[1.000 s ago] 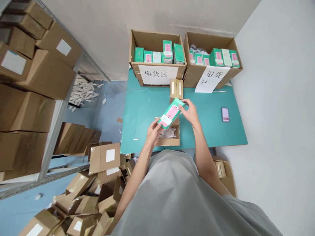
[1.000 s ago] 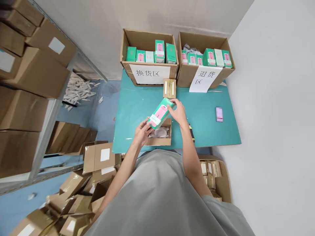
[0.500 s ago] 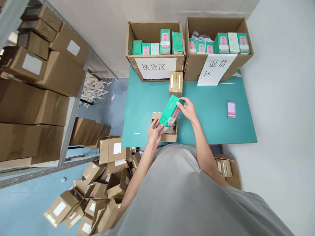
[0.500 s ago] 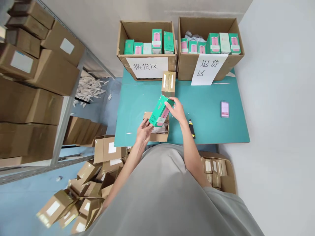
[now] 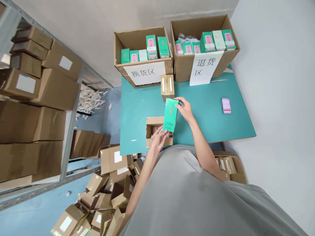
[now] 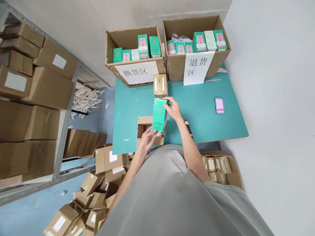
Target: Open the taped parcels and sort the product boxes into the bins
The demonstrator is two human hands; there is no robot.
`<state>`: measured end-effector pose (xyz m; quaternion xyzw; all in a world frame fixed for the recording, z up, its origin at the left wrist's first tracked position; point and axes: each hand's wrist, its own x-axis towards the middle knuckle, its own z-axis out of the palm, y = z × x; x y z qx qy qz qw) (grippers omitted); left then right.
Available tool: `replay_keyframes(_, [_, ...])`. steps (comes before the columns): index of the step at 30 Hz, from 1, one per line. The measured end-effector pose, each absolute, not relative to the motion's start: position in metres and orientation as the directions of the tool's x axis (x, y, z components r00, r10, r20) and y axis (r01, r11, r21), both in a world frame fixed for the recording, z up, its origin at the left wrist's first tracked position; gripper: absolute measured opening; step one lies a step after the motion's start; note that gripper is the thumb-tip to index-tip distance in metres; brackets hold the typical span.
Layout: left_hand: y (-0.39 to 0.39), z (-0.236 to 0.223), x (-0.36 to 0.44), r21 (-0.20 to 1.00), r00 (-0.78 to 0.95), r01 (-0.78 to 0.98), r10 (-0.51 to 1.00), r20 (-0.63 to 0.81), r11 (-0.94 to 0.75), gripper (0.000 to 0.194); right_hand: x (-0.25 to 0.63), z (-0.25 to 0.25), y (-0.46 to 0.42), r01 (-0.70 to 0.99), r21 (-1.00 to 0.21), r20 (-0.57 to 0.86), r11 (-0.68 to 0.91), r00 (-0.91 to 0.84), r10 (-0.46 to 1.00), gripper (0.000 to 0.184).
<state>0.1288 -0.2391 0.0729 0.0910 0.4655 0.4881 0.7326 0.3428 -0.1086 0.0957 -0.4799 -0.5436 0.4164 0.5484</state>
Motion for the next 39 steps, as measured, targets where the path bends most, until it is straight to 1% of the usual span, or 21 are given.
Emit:
replay_keyframes(3, [-0.242,0.071,0.136,0.680,-0.032,-0.585,0.825,-0.564,0.442,0.064,0.341,0.101,-0.106,0.115,-0.974,0.203,0.197,0.036,0.979,0.032])
replay_keyframes(6, [-0.244,0.077,0.144,0.809,-0.189,-0.471,0.856,-0.482,0.351,0.083,0.333,0.106,-0.107,0.181,-0.972,0.163,0.150,0.058,0.985,0.040])
replay_keyframes(8, [-0.245,0.084,0.149,0.862,-0.228,-0.389,0.873,-0.431,0.324,0.092,0.326,0.107,-0.107,0.182,-0.977,0.130,0.111,0.094,0.987,0.046])
replay_keyframes(9, [-0.245,0.088,0.152,0.873,-0.226,-0.366,0.880,-0.418,0.322,0.093,0.324,0.106,-0.107,0.173,-0.980,0.122,0.102,0.108,0.987,0.046])
replay_keyframes(10, [-0.246,0.092,0.153,0.874,-0.217,-0.362,0.883,-0.417,0.324,0.092,0.322,0.105,-0.107,0.158,-0.982,0.119,0.099,0.119,0.986,0.044])
replay_keyframes(12, [-0.246,0.098,0.153,0.843,-0.173,-0.414,0.880,-0.442,0.342,0.081,0.320,0.102,-0.106,0.106,-0.990,0.112,0.098,0.138,0.984,0.039])
replay_keyframes(15, [-0.246,0.100,0.148,0.733,-0.051,-0.542,0.855,-0.516,0.410,0.058,0.322,0.096,-0.107,0.020,-0.995,0.102,0.100,0.152,0.983,0.038])
replay_keyframes(17, [-0.246,0.098,0.143,0.669,0.019,-0.586,0.834,-0.552,0.456,0.048,0.326,0.094,-0.110,-0.009,-0.994,0.105,0.107,0.148,0.983,0.038])
replay_keyframes(22, [-0.252,0.092,0.138,0.611,0.102,-0.606,0.811,-0.575,0.510,0.041,0.334,0.092,-0.121,-0.039,-0.990,0.128,0.135,0.138,0.982,0.036])
replay_keyframes(26, [-0.256,0.091,0.137,0.612,0.113,-0.593,0.807,-0.580,0.523,0.041,0.334,0.096,-0.126,-0.042,-0.988,0.144,0.150,0.118,0.983,0.034])
replay_keyframes(28, [-0.259,0.092,0.136,0.645,0.075,-0.577,0.819,-0.568,0.501,0.046,0.332,0.101,-0.128,-0.017,-0.988,0.148,0.150,0.107,0.983,0.032])
replay_keyframes(30, [-0.262,0.092,0.135,0.700,0.023,-0.546,0.843,-0.537,0.461,0.053,0.328,0.107,-0.132,0.045,-0.988,0.151,0.147,0.103,0.983,0.032])
replay_keyframes(32, [-0.266,0.094,0.136,0.769,-0.037,-0.485,0.869,-0.494,0.417,0.061,0.322,0.112,-0.136,0.129,-0.982,0.152,0.138,0.113,0.982,0.037])
replay_keyframes(35, [-0.273,0.097,0.137,0.857,-0.151,-0.377,0.889,-0.432,0.352,0.084,0.310,0.114,-0.141,0.230,-0.966,0.156,0.120,0.144,0.977,0.046])
replay_keyframes(37, [-0.277,0.100,0.137,0.881,-0.208,-0.346,0.889,-0.407,0.323,0.100,0.304,0.112,-0.141,0.248,-0.962,0.159,0.115,0.166,0.973,0.044])
replay_keyframes(38, [-0.279,0.100,0.137,0.877,-0.214,-0.359,0.886,-0.410,0.319,0.103,0.302,0.109,-0.141,0.246,-0.962,0.160,0.119,0.154,0.975,0.041])
replay_keyframes(39, [-0.280,0.101,0.135,0.860,-0.198,-0.391,0.883,-0.426,0.327,0.099,0.301,0.107,-0.140,0.237,-0.963,0.161,0.126,0.138,0.977,0.038])
